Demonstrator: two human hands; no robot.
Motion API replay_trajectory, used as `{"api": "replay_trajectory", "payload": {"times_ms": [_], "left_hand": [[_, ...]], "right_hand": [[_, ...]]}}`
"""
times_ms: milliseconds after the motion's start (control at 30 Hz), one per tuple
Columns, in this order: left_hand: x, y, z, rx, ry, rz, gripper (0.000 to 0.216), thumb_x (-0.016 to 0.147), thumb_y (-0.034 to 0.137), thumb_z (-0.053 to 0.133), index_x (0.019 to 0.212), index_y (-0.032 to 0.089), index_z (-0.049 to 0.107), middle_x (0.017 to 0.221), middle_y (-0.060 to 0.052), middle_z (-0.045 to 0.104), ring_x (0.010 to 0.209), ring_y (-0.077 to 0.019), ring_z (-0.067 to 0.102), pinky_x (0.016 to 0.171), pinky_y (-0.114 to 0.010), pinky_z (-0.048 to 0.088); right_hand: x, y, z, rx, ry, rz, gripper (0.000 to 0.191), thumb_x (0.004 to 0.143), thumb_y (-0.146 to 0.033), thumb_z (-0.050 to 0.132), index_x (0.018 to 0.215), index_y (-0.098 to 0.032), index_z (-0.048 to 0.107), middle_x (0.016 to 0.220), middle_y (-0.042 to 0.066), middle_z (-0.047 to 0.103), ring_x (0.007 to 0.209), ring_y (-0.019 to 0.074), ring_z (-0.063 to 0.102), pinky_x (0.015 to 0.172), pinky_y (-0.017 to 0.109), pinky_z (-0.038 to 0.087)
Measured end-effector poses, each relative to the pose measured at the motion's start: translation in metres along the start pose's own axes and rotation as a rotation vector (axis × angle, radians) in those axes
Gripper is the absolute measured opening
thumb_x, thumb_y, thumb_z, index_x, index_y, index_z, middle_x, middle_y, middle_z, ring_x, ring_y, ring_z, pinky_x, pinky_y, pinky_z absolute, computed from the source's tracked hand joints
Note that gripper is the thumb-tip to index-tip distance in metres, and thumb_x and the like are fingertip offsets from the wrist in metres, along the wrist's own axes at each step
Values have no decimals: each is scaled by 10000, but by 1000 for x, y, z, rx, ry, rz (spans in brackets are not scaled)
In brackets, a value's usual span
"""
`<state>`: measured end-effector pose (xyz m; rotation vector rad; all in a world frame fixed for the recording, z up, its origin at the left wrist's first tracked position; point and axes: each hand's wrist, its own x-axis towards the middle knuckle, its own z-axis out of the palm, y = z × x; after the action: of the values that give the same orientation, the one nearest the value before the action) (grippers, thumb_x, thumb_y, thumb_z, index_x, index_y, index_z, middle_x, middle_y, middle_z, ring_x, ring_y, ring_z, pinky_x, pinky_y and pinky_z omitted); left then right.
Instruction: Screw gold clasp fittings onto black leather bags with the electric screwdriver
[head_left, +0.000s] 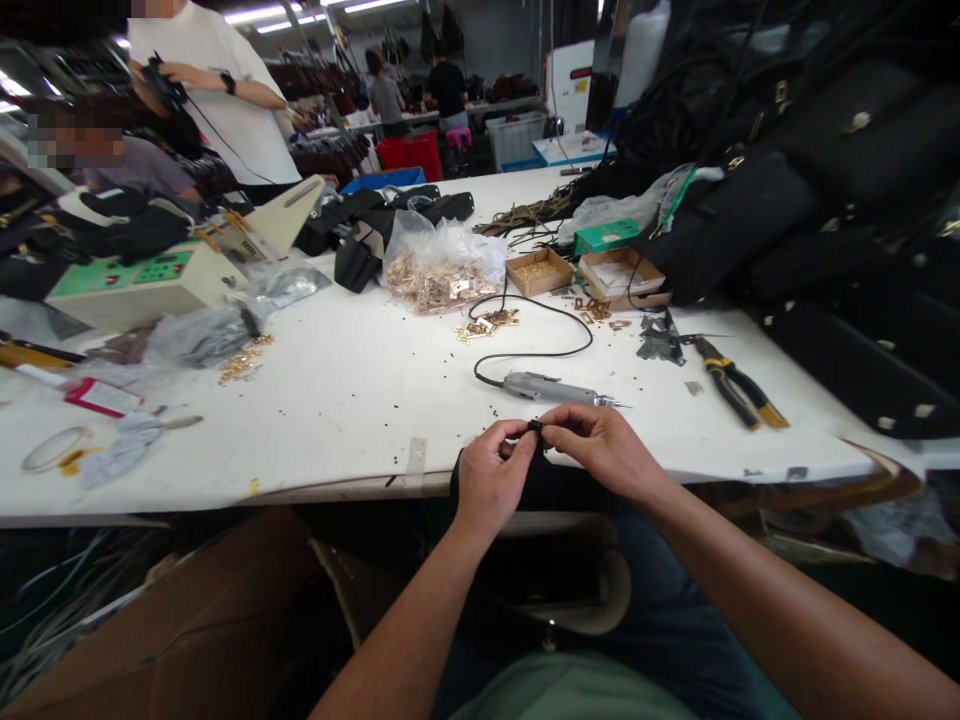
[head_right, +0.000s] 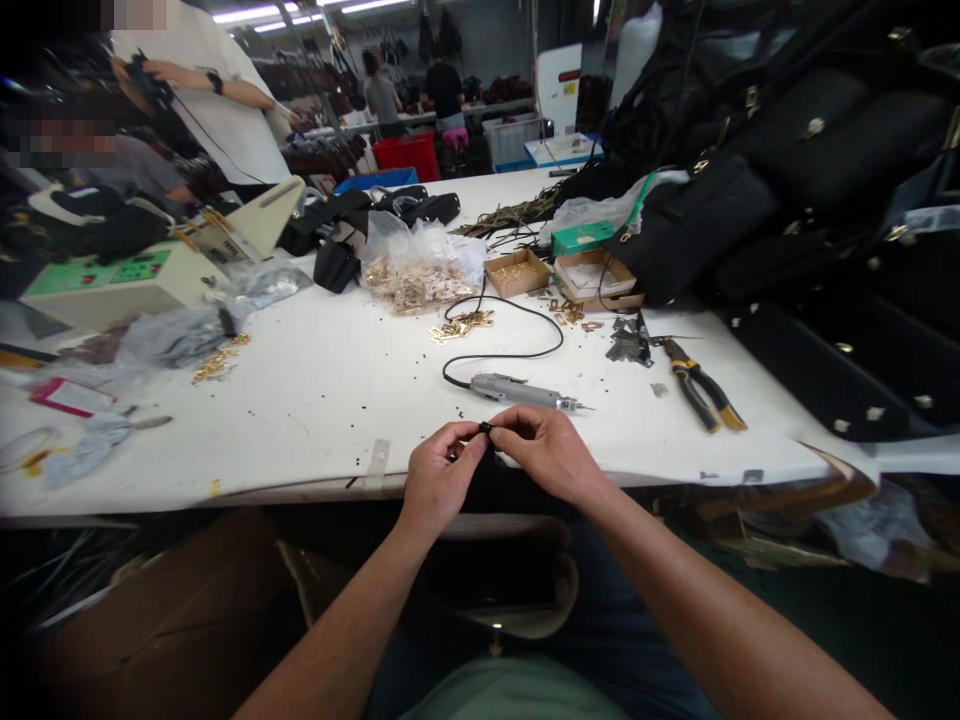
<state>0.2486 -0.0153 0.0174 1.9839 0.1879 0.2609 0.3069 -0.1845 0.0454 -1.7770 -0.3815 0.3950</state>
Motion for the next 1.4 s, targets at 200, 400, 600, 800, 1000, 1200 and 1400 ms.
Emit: {"api": "replay_trajectory", "payload": {"times_ms": [200,400,600,800,1000,1200,1400], "left_hand": [[1,2,0,0,5,12,168,904,353,669,994,242,758,871,14,765,750,-140,663,739,-259,505],[7,6,-5,-148,-54,-68,216,877,373,693,989,208,776,910,-22,784,833,-172,702,792,-273,535],[10,3,-5,-228,-72,-123,241,857,386,713,969,184,781,863,-36,778,791,-171,688,738,-267,531],[8,7,-5,-217,-79,-113,222,856,376,700,924,180,780,817,-34,762,740,-161,670,700,-257,528],[6,11,-7,-180,-90,-107,208,858,363,683,895,180,776,803,-29,760,730,-160,664,686,-254,512],[5,18,-5,-106,-66,-78,161,847,314,669,841,187,767,779,-12,756,729,-155,656,708,-259,500],[8,15,-4,-91,-78,-88,158,849,308,653,826,193,759,767,-7,751,723,-158,665,690,-254,497]], "right_hand": [[2,0,3,-47,60,-41,179,865,-376,692,872,-215,769,837,25,746,768,220,663,704,333,478],[3,-1,3,-23,32,-50,189,884,-368,656,861,-214,764,842,31,750,775,228,665,710,343,487],[4,-4,4,-45,40,-35,196,882,-372,650,863,-219,772,832,30,744,759,231,649,680,341,478],[2,-6,5,-123,63,-24,203,869,-352,644,863,-215,793,770,26,730,702,220,639,605,312,457],[0,-6,7,-197,107,-50,180,845,-282,623,812,-214,786,716,13,722,633,193,627,574,292,447],[-1,-1,12,-231,148,-83,162,831,-276,618,768,-200,748,653,5,678,599,178,606,561,287,424],[3,3,9,-174,102,-11,166,819,-292,614,761,-193,734,697,16,700,633,185,608,588,293,436]]}}
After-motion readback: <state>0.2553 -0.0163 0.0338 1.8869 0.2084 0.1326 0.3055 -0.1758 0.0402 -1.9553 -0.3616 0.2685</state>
